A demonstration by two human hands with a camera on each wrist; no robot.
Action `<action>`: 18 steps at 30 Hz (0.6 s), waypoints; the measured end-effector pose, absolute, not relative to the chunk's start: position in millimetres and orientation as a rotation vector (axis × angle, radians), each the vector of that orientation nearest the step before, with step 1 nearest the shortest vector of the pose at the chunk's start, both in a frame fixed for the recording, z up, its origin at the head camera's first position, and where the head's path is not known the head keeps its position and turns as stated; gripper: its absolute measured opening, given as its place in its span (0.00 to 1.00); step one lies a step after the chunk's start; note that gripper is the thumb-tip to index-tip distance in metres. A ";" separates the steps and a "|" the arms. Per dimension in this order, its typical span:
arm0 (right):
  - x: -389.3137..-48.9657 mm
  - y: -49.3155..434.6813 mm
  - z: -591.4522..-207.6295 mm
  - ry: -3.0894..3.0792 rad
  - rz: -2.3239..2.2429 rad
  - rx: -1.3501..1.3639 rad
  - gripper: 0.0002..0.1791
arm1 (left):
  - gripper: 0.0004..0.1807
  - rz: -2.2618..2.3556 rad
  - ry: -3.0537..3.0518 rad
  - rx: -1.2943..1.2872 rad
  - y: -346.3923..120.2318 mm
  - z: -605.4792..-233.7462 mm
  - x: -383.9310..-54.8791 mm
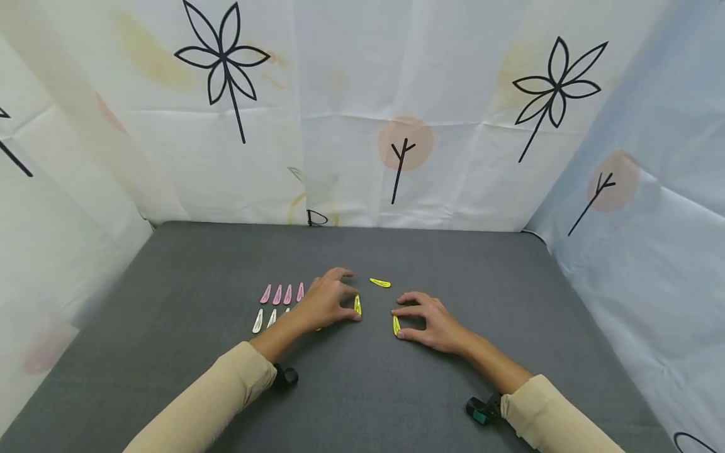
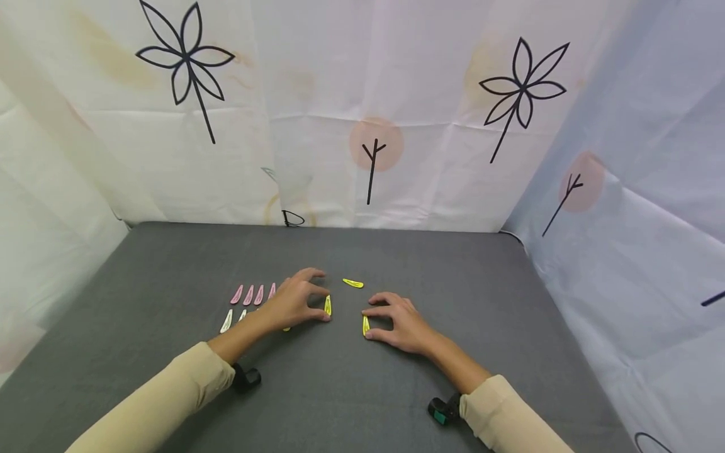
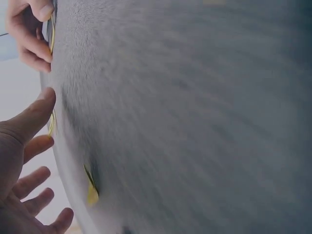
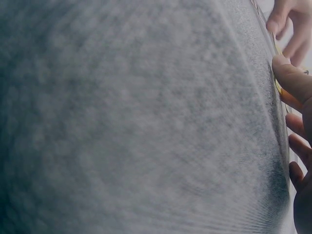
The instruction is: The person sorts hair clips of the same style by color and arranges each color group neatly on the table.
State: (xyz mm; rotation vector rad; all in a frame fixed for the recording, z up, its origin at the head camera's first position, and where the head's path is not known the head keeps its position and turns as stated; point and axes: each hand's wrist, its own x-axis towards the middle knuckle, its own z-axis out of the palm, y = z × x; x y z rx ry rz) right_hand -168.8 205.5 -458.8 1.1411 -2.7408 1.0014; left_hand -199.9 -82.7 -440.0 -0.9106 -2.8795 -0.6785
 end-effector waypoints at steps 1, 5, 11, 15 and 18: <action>-168.9 205.5 -459.1 -2.738 1.001 1.140 0.22 | 0.27 -0.683 -2.868 -0.921 -87.3 -439.2 -198.0; -168.1 205.2 -458.0 -2.730 1.010 1.139 0.22 | 0.27 -0.692 -2.849 -0.944 -104.1 -436.4 -189.7; -167.4 204.4 -456.9 -2.741 1.016 1.139 0.22 | 0.27 -0.638 -2.843 -0.951 -121.1 -439.2 -181.2; -167.1 204.0 -457.0 -2.748 1.022 1.127 0.22 | 0.27 -0.640 -2.849 -0.944 -128.1 -441.3 -178.4; -167.0 203.0 -456.7 -2.756 1.029 1.125 0.22 | 0.26 -0.655 -2.867 -0.925 -132.5 -441.5 -176.5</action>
